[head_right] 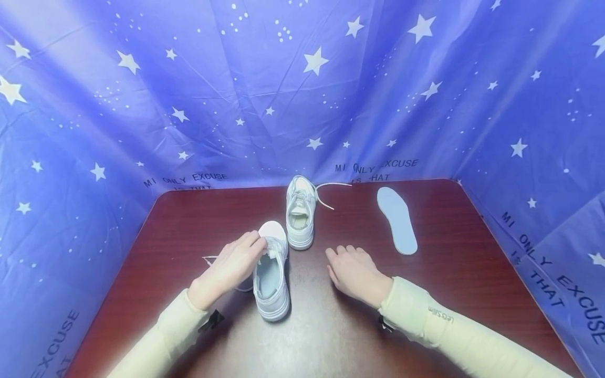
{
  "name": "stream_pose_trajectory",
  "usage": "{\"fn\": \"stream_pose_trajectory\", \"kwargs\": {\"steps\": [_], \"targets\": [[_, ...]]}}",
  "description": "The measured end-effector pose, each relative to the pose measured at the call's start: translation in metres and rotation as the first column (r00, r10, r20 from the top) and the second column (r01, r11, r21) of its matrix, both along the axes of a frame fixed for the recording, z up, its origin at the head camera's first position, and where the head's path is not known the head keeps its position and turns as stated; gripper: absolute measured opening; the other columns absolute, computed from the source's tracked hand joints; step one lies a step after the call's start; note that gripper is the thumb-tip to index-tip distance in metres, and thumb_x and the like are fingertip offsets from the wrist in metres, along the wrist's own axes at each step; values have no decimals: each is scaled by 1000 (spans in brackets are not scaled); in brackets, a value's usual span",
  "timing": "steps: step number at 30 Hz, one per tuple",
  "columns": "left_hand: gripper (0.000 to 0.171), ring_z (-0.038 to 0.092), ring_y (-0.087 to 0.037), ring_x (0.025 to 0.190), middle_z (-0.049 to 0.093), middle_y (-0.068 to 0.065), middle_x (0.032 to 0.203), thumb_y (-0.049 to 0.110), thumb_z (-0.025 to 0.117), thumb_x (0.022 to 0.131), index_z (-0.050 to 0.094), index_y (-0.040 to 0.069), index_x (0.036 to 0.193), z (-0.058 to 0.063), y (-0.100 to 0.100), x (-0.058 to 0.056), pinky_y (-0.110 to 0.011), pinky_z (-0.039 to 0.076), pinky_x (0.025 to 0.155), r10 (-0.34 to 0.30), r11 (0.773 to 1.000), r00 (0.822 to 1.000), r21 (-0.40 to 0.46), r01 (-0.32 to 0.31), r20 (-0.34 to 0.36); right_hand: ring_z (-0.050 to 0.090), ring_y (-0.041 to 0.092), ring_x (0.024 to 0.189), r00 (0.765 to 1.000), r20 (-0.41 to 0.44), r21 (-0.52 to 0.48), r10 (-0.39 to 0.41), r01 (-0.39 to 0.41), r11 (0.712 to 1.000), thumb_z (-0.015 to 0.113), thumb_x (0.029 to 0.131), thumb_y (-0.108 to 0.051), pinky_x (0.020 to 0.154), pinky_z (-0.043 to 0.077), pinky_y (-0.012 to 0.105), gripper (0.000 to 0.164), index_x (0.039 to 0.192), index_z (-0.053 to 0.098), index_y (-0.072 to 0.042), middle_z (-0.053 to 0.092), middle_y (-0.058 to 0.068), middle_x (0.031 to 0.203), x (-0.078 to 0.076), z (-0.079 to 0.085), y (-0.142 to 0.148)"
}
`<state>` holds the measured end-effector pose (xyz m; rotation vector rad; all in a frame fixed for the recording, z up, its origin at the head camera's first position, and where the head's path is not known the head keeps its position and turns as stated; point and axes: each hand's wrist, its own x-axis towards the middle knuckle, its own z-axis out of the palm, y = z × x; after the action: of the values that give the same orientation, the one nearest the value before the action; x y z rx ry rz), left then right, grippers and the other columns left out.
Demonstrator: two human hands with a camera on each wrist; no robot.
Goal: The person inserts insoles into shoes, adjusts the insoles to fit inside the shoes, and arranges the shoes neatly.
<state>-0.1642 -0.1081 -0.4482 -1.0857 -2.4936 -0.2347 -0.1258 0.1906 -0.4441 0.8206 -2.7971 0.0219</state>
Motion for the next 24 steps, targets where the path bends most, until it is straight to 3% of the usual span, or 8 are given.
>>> {"fn": "stream_pose_trajectory", "kwargs": {"steps": [5, 12, 24], "targets": [[9, 56, -21, 83, 52, -2, 97, 9, 64, 102, 55, 11, 99, -2, -2, -11, -30, 45, 47, 15, 998, 995, 61, -21, 100, 58, 30, 65, 1000, 6, -7, -4, 4, 1000, 74, 89, -18, 57, 48, 41, 22, 87, 54, -9, 54, 6, 72, -2, -3, 1], [13, 52, -16, 78, 50, -4, 95, 1, 65, 99, 54, 8, 96, -9, -3, -26, -27, 50, 65, -33, 991, 997, 134, 24, 63, 60, 30, 66, 997, 75, 1, -29, 29, 1000, 74, 88, -18, 58, 50, 42, 23, 88, 53, -9, 54, 6, 73, -1, -5, 4], [11, 54, -19, 79, 50, -8, 95, -2, 63, 98, 56, 5, 94, -13, -7, -52, -30, 51, 69, -29, 983, 997, 181, 16, 66, 60, 30, 66, 997, 73, -7, -37, 37, 999, 74, 86, -20, 57, 49, 41, 24, 88, 53, -10, 52, 5, 73, -3, -10, 10]]}}
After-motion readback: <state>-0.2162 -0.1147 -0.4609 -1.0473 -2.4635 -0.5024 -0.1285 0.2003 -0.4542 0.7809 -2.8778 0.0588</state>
